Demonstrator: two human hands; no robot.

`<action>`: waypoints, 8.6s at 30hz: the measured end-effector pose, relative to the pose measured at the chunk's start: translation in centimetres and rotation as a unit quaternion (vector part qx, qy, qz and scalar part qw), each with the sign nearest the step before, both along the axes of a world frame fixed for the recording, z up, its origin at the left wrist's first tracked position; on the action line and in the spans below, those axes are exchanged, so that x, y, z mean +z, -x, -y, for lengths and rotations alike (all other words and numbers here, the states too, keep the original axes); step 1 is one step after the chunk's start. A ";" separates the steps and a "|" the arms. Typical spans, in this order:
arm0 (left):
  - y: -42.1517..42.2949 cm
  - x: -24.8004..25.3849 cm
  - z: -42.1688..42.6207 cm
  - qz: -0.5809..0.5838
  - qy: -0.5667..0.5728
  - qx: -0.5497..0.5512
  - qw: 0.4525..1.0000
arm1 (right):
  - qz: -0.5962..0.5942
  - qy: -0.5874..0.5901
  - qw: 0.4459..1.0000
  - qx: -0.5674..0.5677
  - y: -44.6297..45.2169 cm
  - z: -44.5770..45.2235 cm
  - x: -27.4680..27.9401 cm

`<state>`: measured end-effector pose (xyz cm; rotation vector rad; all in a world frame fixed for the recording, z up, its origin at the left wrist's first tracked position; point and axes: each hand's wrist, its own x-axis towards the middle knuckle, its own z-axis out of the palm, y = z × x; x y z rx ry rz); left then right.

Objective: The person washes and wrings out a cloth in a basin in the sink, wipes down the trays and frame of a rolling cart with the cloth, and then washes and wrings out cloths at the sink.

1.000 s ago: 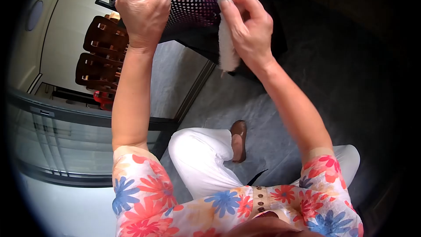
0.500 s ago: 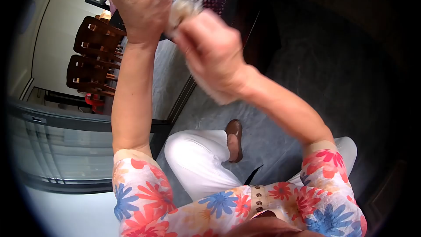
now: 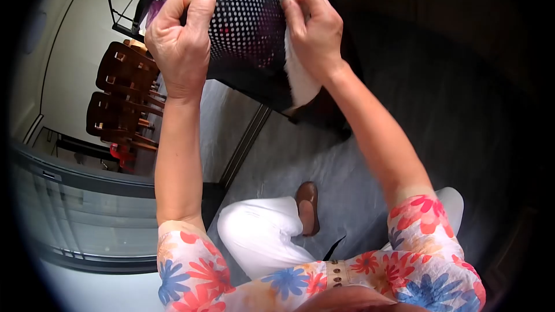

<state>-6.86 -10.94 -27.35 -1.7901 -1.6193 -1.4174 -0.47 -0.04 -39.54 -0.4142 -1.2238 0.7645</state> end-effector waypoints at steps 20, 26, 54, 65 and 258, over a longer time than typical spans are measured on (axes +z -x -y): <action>2.8 0.3 -0.1 0.011 0.001 -0.036 0.999 | -0.001 -0.054 0.998 -0.037 2.6 -2.8 0.0; 2.5 0.2 -0.3 0.023 -0.008 -0.028 0.999 | -0.026 0.080 0.996 0.027 2.4 -4.9 3.5; 5.1 0.1 0.1 0.032 0.022 -0.010 0.999 | 0.011 0.188 0.972 0.136 0.1 -4.1 -6.2; 4.8 0.1 -0.4 0.051 -0.008 -0.049 0.997 | 0.038 0.157 0.953 0.256 -0.6 7.4 -2.9; -58.7 9.1 -72.4 0.716 0.494 -0.144 0.472 | 0.525 0.476 0.682 -0.181 -67.8 -62.2 20.6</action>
